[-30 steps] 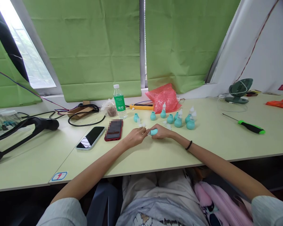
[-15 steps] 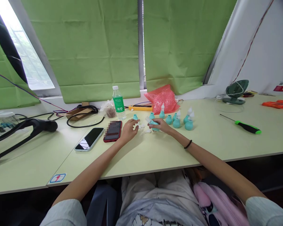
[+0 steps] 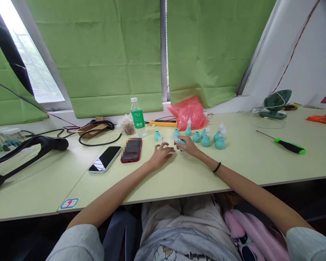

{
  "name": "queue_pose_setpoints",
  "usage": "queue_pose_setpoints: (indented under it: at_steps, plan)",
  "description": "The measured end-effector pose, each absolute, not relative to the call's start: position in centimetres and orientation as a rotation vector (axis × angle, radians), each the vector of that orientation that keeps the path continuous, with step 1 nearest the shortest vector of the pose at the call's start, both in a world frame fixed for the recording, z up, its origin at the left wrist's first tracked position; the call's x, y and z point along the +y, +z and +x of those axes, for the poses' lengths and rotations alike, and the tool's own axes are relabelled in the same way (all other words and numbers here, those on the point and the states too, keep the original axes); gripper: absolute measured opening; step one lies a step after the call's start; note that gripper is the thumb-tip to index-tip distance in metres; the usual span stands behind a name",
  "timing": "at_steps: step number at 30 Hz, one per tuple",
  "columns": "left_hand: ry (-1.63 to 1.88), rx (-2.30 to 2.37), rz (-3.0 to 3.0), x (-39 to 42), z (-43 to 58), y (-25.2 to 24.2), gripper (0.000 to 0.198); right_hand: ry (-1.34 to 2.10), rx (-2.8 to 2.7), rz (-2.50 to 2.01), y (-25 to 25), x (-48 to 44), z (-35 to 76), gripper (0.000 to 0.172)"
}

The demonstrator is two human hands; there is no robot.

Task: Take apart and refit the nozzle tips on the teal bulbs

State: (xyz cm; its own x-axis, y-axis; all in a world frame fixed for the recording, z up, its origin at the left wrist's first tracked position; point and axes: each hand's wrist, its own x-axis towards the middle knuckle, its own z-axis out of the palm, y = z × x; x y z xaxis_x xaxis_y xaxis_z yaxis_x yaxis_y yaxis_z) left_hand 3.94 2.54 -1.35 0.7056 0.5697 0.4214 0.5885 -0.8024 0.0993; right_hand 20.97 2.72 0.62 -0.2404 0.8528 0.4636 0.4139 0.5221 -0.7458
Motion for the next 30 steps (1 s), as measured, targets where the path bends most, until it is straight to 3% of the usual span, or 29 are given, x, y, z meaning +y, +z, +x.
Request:
queue_pose_setpoints:
  at_steps: [3,8,16,26,30]
  plan:
    - [-0.811,-0.991,-2.939,2.6,4.2,-1.5,0.02,0.434,-1.955,-1.083,0.6,2.6,21.0,0.012]
    - [-1.088,-1.164,-2.921,2.7,4.7,-2.1,0.026,0.071,-2.173,-1.177,1.2,2.1,21.3,0.011]
    - [-1.99,-1.603,-3.021,3.7,3.0,0.1,0.026,-0.221,-2.362,-1.435,1.7,1.8,21.8,0.018]
    - [-1.918,-1.633,-3.495,3.4,2.2,0.4,0.04,-0.352,-2.436,-1.485,1.2,1.3,21.1,0.024]
    - [-2.039,-1.719,-3.451,3.3,2.1,0.6,0.039,-0.322,-2.44,-1.445,1.1,1.1,20.7,0.024]
